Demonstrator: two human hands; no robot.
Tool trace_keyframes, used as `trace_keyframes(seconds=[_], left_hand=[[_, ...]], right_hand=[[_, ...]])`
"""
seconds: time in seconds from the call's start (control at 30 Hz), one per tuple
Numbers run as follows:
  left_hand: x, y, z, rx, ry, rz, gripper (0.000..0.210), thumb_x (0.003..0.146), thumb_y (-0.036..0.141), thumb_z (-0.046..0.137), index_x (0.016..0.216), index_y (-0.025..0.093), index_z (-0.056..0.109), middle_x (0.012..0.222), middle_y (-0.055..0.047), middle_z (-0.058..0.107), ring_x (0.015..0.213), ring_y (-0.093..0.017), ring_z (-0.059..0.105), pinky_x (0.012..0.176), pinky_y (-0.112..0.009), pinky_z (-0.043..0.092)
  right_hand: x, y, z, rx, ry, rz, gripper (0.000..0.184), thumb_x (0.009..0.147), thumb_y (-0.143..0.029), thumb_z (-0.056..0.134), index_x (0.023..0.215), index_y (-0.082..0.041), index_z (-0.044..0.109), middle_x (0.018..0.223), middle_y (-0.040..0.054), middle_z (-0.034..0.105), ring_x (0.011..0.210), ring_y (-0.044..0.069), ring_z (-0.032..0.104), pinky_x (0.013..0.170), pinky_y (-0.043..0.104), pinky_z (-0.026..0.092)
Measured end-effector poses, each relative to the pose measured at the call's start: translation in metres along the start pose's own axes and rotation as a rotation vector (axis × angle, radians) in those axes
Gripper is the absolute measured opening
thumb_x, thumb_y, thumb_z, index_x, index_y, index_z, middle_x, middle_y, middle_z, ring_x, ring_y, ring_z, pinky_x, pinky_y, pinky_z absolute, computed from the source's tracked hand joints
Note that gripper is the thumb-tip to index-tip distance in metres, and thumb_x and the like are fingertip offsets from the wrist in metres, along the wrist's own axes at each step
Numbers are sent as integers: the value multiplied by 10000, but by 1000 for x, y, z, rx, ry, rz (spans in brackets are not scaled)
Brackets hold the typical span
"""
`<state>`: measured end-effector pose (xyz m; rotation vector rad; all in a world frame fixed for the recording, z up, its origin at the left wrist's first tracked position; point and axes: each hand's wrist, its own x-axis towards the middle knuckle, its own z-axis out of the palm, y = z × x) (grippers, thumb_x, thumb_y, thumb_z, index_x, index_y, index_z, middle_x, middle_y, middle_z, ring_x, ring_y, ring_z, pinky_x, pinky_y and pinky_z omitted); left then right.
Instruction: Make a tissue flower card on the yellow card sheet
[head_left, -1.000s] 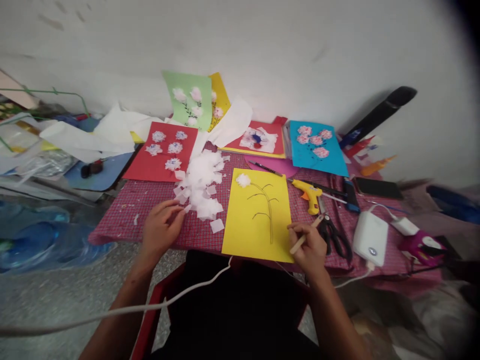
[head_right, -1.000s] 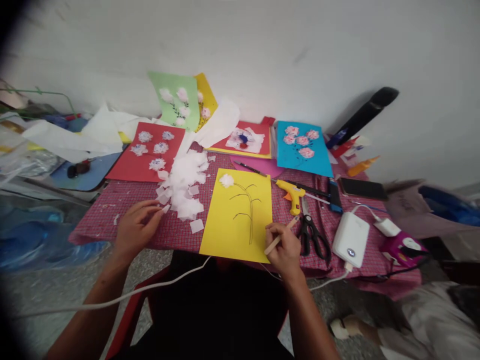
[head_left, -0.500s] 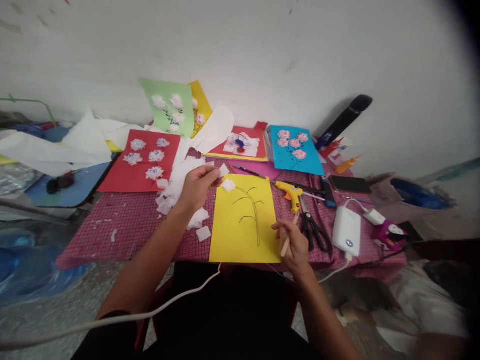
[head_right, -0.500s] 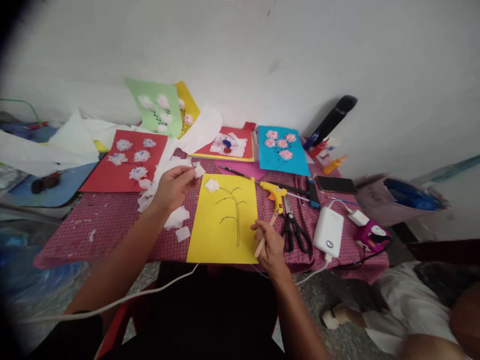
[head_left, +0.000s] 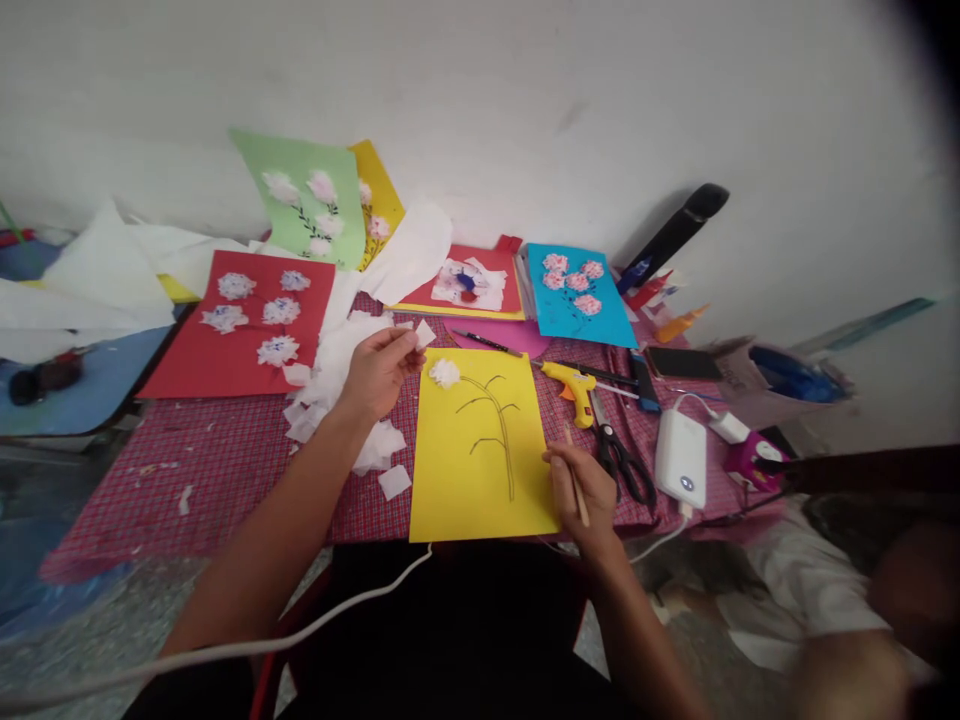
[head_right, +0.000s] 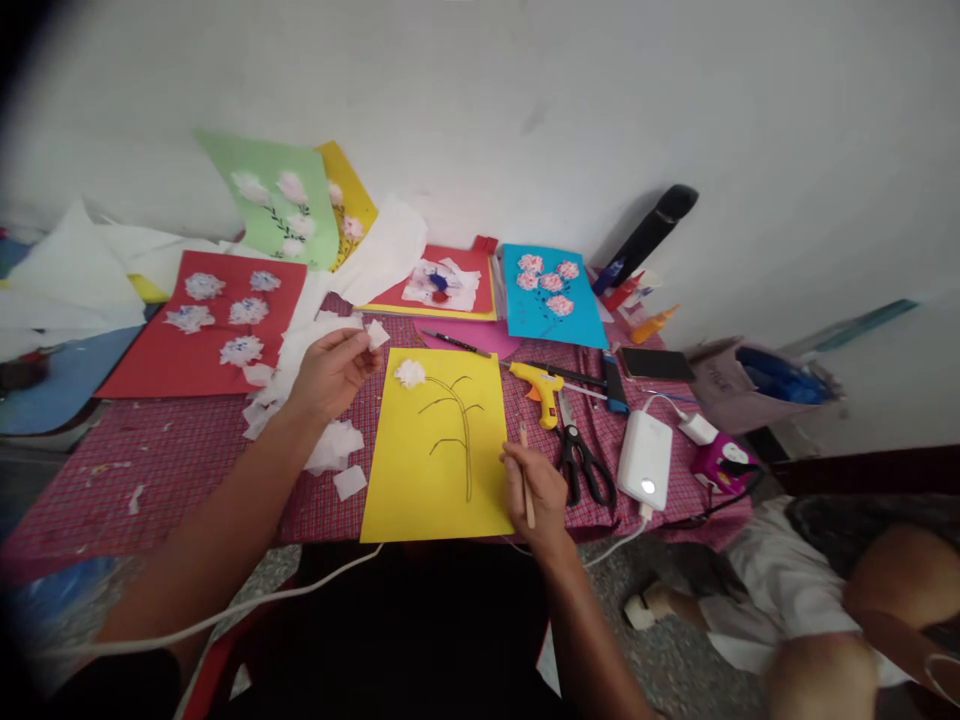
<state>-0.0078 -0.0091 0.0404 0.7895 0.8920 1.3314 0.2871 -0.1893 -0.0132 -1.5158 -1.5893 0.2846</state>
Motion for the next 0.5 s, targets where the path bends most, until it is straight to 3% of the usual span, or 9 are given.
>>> trace_keyframes(seconds=[0.17,0.5], left_hand=[[-1,-1,2,-37,-14,-30,295,707,329,870,843,164,666,727,-4,673,643,-121,647,639,-267,532],[-1,-4,-2,-91,-27,-64,266,752,298,854,844,149,654,719,5,682,646,-110,656,671,-255,532]], right_hand=[[7,-6,3,0,-37,-86,181,937,-220,623,1069,-252,742,911,60,785,806,237,757,760,390,627],[5,-2,2,-21,-116,-99,228,951,-170,602,1121,-270,716,996,82,784,874,251,758,804,422,619]])
